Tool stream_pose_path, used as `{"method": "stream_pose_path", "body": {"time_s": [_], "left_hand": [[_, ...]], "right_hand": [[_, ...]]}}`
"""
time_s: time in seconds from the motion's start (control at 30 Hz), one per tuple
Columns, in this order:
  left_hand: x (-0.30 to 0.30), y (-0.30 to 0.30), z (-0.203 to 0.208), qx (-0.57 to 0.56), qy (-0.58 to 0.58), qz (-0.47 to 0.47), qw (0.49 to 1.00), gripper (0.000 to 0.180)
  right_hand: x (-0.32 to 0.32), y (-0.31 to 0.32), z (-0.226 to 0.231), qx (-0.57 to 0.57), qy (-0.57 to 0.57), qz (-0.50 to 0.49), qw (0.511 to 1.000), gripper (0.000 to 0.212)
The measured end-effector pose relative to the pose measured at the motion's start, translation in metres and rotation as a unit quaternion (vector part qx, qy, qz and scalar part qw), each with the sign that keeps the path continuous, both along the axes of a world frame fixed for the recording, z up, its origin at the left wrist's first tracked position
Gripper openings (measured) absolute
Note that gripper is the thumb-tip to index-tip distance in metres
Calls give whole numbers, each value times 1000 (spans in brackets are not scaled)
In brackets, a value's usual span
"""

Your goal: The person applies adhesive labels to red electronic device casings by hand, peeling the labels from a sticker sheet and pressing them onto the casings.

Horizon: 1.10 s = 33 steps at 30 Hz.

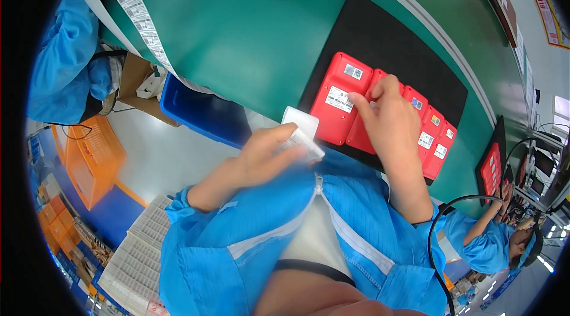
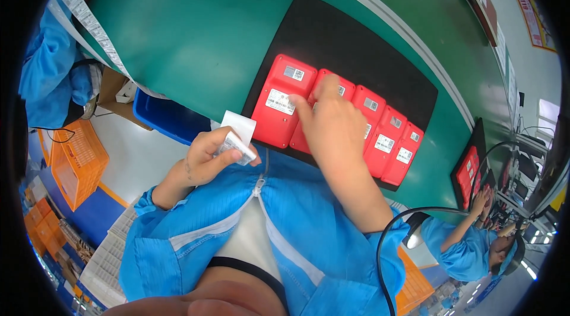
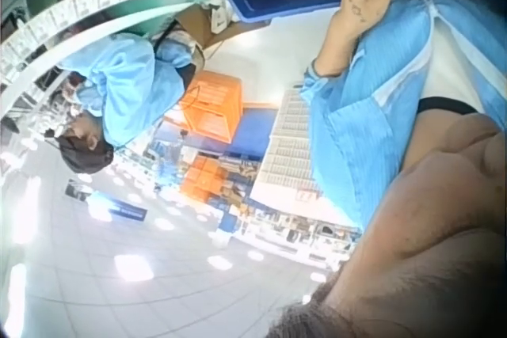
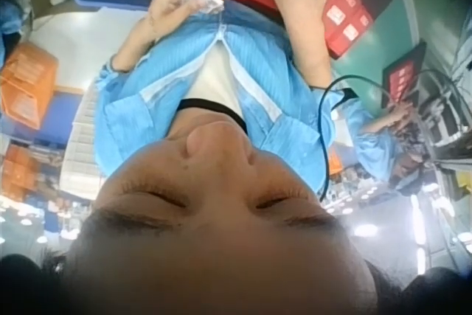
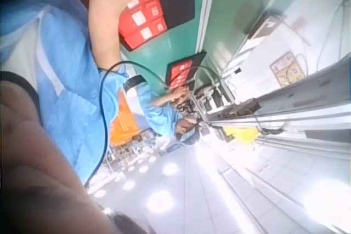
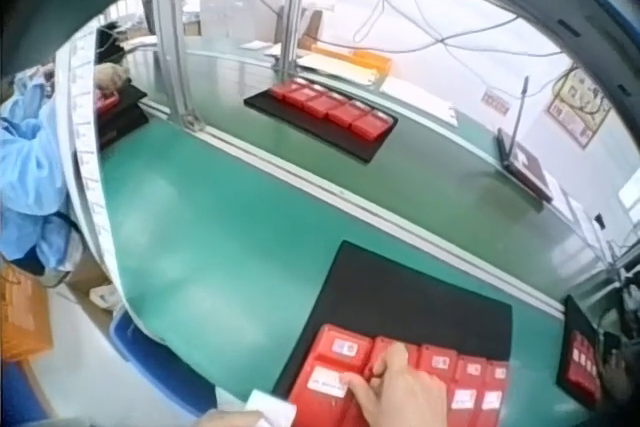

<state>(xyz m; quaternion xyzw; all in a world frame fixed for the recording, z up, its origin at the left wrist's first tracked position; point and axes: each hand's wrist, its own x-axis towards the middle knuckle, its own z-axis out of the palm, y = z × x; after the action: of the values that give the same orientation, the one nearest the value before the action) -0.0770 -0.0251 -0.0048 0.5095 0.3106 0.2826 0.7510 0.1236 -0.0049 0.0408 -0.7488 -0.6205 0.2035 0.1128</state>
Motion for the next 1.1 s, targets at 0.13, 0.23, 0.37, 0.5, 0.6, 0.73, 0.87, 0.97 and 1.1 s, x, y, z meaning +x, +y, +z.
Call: {"method": "stream_pose_path", "body": {"time_s": [0.13, 0.23, 0.37, 0.5, 0.6, 0.73, 0.87, 0.97, 1.1], "left_hand": [[-8, 1, -3, 156, -23, -94, 983, 23], [-11, -1, 7, 179, 22, -201, 963, 28], [-16, -9, -3, 323, 20, 6, 946, 18], [-67, -8, 0, 114, -143, 198, 963, 18], [-76, -3, 26, 144, -135, 321, 926, 36], [-55, -2, 16, 300, 53, 209, 929, 28], [-6, -7, 13, 248, 129, 121, 952, 21], [5, -11, 9, 239, 76, 168, 953, 13], [6, -7, 5, 176, 129, 169, 961, 11]], "right_hand": [[4, -20, 0, -17, 246, 0, 969, 30], [-12, -24, -9, 39, 432, 195, 879, 22], [-21, -27, -12, 132, 438, 173, 872, 12], [-19, -33, -15, 41, 538, 57, 840, 7], [-21, -38, -15, -43, 565, 55, 822, 9], [-23, -38, -14, -106, 542, 99, 828, 18], [-27, -40, -16, -101, 562, 96, 815, 20], [-27, -44, -14, -182, 590, 13, 787, 15], [-25, -39, -13, -61, 600, -11, 798, 9]]}}
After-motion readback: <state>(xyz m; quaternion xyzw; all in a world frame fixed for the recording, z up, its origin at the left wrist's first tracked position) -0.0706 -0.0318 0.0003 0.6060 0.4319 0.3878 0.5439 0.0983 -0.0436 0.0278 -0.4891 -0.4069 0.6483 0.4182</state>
